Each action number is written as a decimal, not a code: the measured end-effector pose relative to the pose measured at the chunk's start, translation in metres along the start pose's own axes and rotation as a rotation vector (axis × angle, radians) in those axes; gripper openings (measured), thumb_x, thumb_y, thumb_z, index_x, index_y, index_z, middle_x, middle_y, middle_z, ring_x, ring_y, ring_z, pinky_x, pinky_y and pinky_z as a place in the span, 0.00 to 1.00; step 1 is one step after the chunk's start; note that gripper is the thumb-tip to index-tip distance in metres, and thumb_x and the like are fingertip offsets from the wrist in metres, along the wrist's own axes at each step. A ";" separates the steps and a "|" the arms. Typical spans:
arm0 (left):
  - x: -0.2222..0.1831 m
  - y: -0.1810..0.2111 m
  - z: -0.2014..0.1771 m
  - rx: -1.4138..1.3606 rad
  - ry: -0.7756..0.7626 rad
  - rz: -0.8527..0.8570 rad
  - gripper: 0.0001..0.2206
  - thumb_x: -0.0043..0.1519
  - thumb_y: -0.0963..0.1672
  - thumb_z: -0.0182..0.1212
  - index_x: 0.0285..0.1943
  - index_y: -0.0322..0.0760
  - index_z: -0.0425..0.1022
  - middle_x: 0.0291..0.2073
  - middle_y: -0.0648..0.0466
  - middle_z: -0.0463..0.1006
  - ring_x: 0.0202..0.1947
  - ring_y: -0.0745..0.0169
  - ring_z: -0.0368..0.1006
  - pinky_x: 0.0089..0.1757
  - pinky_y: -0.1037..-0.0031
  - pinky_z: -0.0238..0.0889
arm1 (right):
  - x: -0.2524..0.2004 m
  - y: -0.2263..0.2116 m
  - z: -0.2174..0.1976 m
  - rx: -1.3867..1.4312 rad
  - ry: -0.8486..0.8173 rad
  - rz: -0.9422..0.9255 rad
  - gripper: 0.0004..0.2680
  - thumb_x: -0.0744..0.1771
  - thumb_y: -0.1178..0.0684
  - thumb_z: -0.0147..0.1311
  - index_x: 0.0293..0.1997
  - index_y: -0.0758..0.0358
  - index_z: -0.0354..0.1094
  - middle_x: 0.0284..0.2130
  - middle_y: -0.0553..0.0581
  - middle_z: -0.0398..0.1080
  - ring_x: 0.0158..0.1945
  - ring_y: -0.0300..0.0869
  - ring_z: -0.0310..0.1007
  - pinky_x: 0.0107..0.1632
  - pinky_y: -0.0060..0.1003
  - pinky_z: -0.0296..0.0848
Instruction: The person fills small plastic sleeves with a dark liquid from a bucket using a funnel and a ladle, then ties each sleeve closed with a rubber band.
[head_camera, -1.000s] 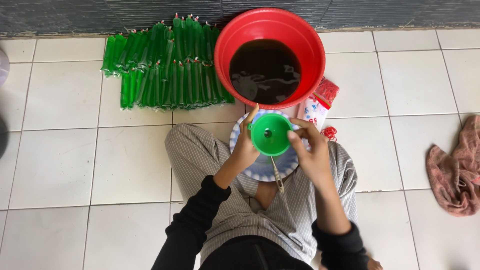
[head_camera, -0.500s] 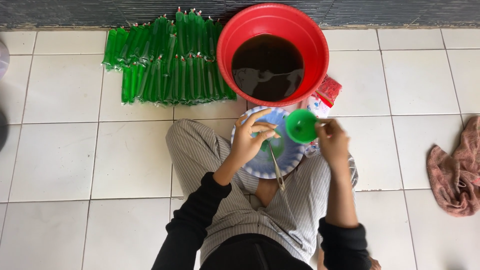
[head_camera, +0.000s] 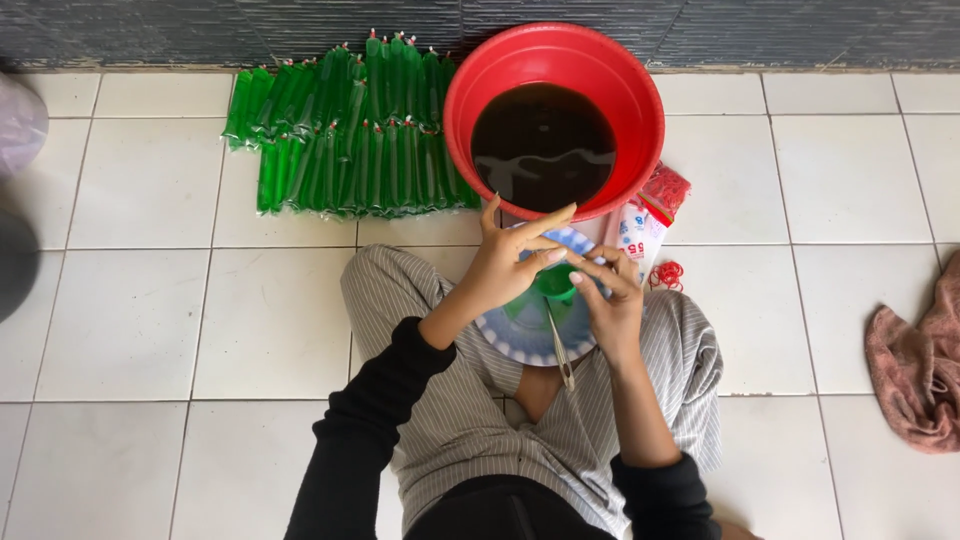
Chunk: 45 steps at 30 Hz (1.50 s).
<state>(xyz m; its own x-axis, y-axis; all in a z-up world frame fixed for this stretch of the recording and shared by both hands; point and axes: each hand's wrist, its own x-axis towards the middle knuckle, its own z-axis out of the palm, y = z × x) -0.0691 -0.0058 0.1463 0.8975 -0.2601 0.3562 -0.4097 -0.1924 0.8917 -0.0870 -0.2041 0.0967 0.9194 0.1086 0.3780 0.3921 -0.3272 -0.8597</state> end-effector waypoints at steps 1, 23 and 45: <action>0.001 -0.001 -0.001 -0.001 -0.006 -0.001 0.25 0.68 0.44 0.59 0.75 0.50 0.61 0.40 0.65 0.86 0.61 0.68 0.72 0.63 0.40 0.09 | 0.005 -0.001 0.001 0.000 0.005 0.004 0.09 0.67 0.55 0.61 0.53 0.51 0.78 0.46 0.56 0.68 0.47 0.43 0.58 0.55 0.42 0.58; 0.020 0.000 -0.015 0.159 -0.035 -0.039 0.21 0.52 0.57 0.71 0.54 0.60 0.78 0.63 0.71 0.71 0.70 0.66 0.55 0.61 0.39 0.26 | 0.072 -0.053 -0.034 0.027 -0.232 -0.174 0.04 0.65 0.54 0.65 0.41 0.57 0.80 0.44 0.56 0.65 0.46 0.43 0.57 0.54 0.42 0.57; 0.017 0.002 0.064 0.196 0.042 0.014 0.09 0.54 0.38 0.73 0.25 0.47 0.80 0.30 0.68 0.83 0.44 0.68 0.74 0.58 0.61 0.47 | 0.022 0.220 -0.145 -0.772 -0.091 0.653 0.07 0.66 0.42 0.64 0.47 0.30 0.76 0.46 0.47 0.68 0.54 0.53 0.62 0.55 0.62 0.59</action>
<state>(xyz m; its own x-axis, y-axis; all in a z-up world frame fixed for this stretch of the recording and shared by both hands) -0.0651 -0.0715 0.1364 0.8957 -0.2251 0.3835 -0.4427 -0.3703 0.8167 0.0153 -0.4097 -0.0341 0.9582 -0.2484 -0.1417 -0.2854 -0.8616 -0.4198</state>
